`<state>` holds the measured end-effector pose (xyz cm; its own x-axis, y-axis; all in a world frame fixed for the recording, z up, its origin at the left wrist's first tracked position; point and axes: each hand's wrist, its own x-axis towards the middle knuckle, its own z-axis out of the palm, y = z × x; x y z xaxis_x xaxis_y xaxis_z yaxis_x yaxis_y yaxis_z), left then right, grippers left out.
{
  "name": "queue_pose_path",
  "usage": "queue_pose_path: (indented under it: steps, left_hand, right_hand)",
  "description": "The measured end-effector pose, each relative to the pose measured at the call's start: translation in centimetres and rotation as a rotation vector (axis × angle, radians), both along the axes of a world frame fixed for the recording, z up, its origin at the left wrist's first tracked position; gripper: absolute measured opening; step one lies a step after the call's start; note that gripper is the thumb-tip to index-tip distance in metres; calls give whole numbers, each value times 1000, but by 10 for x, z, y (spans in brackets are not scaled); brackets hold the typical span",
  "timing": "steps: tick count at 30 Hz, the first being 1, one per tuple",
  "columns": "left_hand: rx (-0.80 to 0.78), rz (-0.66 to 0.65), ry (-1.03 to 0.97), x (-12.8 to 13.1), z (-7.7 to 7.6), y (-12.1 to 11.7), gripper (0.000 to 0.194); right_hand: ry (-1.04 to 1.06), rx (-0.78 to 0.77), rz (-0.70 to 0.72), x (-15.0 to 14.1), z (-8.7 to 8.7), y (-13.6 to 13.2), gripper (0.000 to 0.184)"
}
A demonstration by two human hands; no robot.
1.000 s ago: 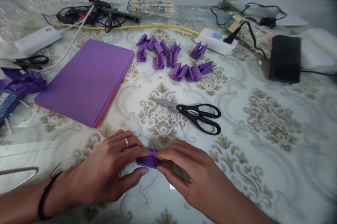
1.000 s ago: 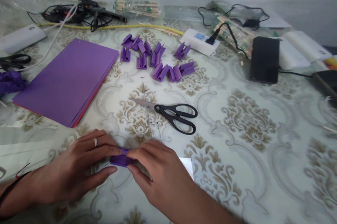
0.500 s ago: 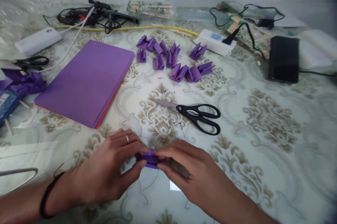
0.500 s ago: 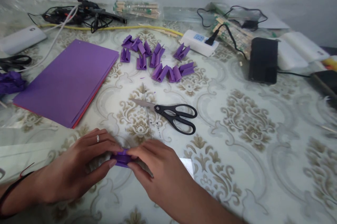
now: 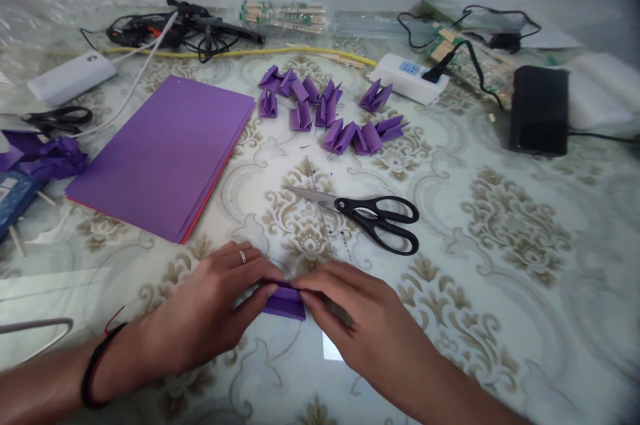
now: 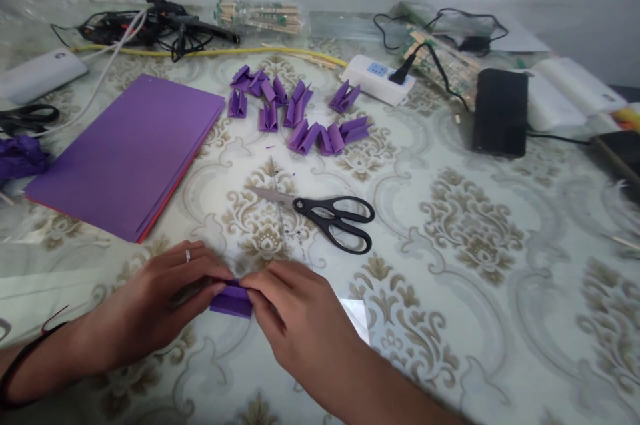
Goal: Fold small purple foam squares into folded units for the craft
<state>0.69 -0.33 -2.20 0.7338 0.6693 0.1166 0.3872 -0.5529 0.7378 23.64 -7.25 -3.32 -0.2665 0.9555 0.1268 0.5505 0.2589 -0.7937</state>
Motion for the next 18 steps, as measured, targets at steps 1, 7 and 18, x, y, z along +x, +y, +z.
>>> queue_pose_path:
  steps: [1, 7, 18]
  left_hand:
    - [2, 4, 1, 0, -1, 0, 19]
    - [70, -39, 43, 2, -4, 3, 19]
    - [176, -255, -24, -6, -2, 10, 13]
  right_hand:
    - [-1, 0, 5, 0, -1, 0, 18]
    - [-16, 3, 18, 0, -4, 0, 19]
    - [-96, 134, 11, -2, -6, 0, 25]
